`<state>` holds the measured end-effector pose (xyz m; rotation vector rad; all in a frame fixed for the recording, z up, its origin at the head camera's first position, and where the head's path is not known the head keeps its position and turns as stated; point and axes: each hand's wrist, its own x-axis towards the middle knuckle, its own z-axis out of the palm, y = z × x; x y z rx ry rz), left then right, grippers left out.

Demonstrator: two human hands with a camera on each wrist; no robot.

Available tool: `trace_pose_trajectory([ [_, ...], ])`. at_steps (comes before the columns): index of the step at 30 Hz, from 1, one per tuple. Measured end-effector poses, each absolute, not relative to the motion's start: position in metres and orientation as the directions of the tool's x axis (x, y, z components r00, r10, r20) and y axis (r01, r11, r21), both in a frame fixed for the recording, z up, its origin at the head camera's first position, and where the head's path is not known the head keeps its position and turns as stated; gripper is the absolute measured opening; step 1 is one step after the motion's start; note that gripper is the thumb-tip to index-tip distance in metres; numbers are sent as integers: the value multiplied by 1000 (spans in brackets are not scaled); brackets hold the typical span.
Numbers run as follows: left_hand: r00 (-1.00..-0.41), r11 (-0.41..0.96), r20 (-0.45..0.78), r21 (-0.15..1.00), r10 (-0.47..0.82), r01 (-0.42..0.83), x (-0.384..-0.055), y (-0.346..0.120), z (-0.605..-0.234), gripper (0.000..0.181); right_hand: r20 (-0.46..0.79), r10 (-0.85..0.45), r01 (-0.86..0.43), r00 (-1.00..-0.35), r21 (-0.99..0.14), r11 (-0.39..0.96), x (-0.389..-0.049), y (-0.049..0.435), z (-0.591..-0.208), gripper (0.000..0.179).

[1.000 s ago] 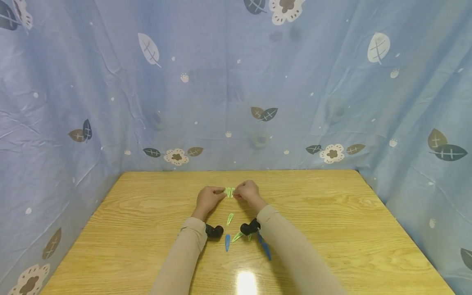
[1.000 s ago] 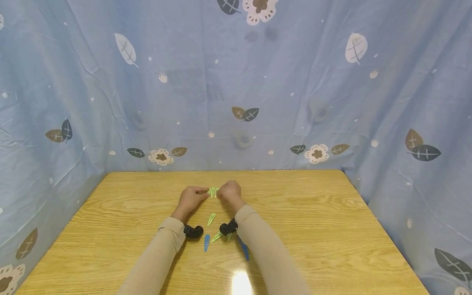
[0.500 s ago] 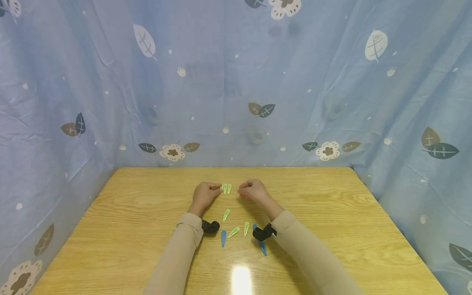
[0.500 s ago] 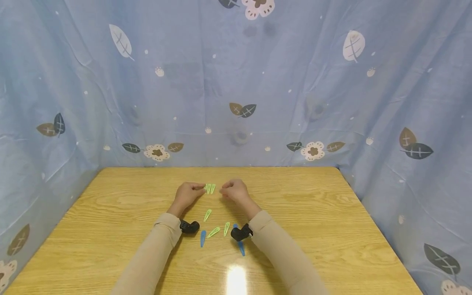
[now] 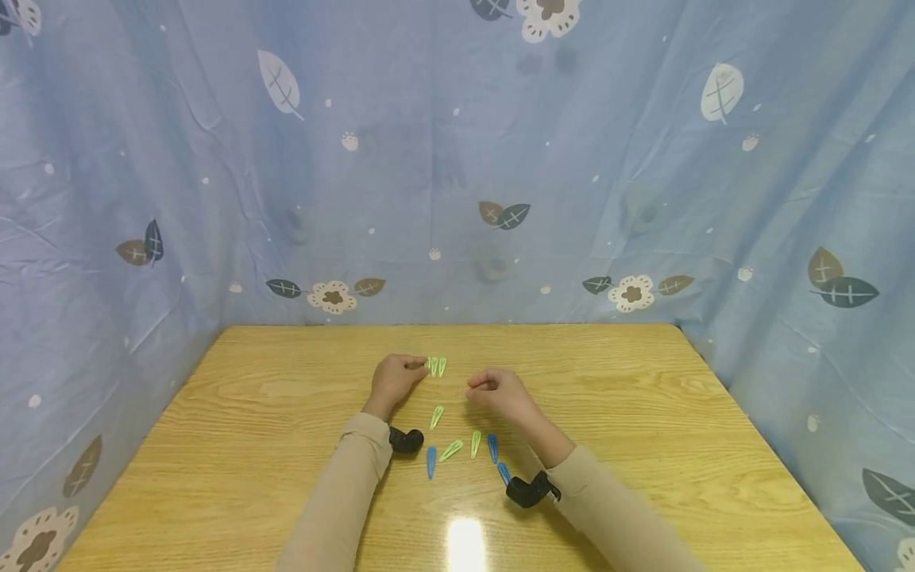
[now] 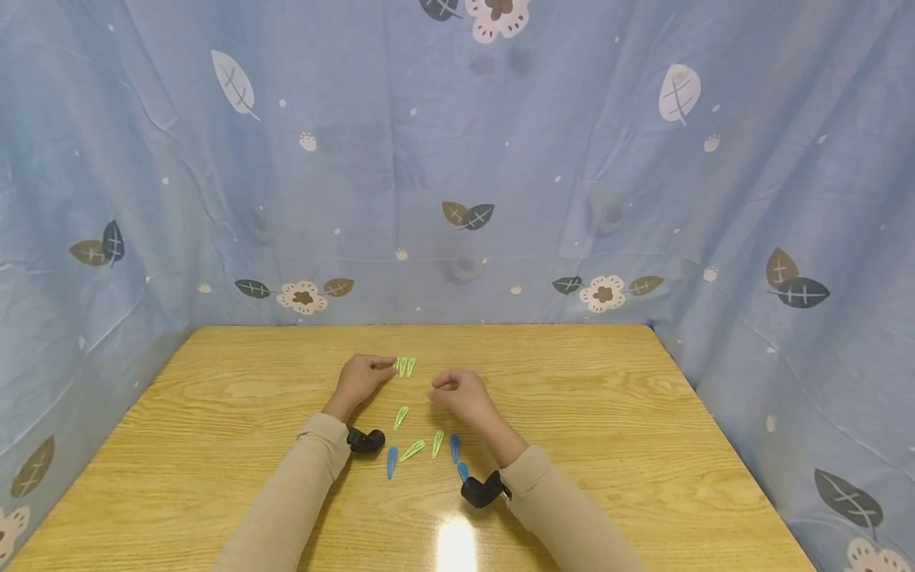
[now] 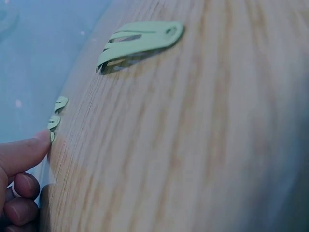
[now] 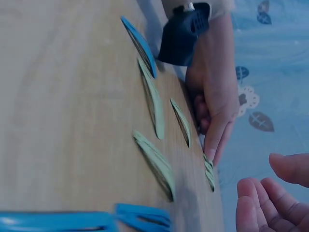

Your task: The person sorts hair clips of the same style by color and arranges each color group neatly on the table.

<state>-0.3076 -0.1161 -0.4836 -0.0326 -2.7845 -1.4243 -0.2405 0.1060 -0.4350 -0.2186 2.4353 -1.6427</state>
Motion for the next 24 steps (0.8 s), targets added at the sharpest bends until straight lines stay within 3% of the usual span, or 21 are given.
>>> trace_pose_trajectory([
  [8,-999,584,29,811,17,33,-309,-116,-484,27,-15,-256,-84,-967,-925,370,-201,113,-421,24],
  [13,-999,580,29,814,16,33,-309,-116,-484,28,19,-257,-119,-966,-918,379,-197,121,-446,25],
  [24,-1000,581,23,813,19,30,-307,-114,-482,29,-7,-229,-99,-973,-887,451,-183,123,-457,22],
])
